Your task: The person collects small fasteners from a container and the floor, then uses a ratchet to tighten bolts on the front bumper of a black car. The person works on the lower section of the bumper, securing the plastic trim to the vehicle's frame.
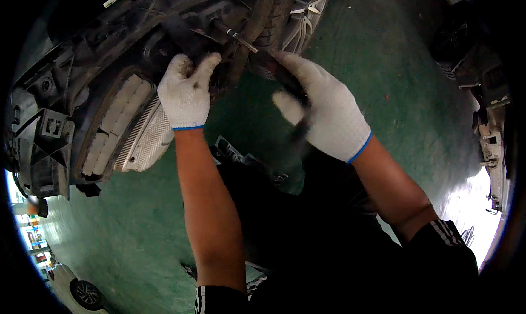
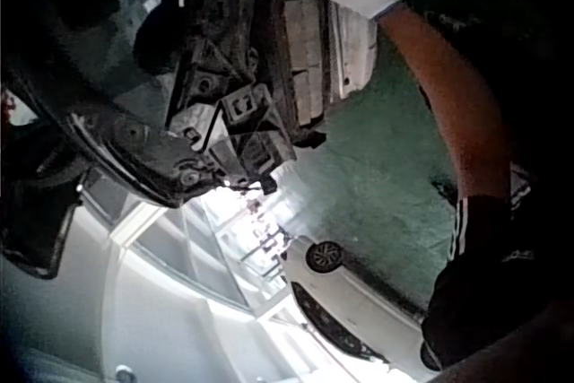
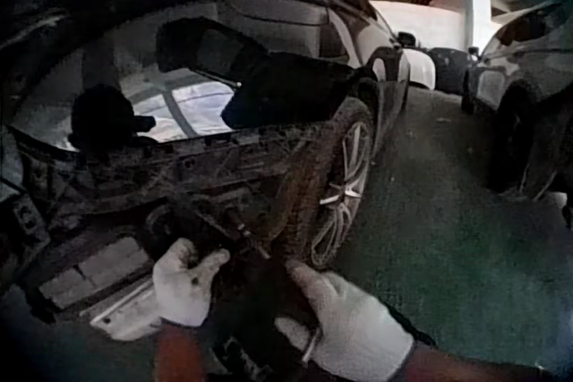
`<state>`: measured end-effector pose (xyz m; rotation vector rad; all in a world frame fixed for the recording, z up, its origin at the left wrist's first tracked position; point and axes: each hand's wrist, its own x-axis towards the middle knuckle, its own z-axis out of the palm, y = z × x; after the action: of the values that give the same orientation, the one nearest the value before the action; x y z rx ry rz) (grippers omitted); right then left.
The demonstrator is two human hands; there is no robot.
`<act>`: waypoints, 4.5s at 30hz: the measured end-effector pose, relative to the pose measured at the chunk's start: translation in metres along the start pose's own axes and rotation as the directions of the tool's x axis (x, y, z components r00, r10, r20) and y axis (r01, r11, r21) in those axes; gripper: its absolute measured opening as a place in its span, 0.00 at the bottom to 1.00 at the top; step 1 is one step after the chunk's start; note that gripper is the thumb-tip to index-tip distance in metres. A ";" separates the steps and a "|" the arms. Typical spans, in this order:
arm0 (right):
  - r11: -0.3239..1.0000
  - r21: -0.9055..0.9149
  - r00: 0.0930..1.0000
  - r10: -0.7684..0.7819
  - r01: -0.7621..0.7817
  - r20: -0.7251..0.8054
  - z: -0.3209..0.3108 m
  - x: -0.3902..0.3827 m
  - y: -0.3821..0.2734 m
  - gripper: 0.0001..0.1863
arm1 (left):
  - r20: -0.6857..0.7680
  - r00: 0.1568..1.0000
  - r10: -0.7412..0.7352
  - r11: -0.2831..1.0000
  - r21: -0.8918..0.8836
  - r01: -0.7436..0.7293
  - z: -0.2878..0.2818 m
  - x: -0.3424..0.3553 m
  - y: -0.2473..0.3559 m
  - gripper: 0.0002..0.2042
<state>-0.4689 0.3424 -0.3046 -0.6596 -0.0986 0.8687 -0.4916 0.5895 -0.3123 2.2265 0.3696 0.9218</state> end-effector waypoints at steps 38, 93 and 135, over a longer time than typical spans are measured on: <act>0.943 -0.321 0.983 -0.135 0.088 -0.125 0.004 0.001 -0.004 0.20 | -0.213 0.976 0.033 0.997 -0.061 -0.047 0.019 0.003 -0.001 0.19; 0.789 0.614 0.998 0.006 0.035 -0.064 0.040 0.012 0.008 0.24 | -0.440 0.898 0.000 0.996 -0.078 -0.039 0.036 0.000 0.013 0.14; 0.817 -0.527 0.808 0.465 -0.234 0.362 -0.030 -0.008 0.014 0.09 | 0.085 0.650 -0.755 0.148 -0.944 0.296 -0.074 -0.126 0.064 0.13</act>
<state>-0.4730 0.3282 -0.3349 -0.9136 -0.6662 1.3967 -0.6330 0.5185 -0.2948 0.6619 0.6247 0.8367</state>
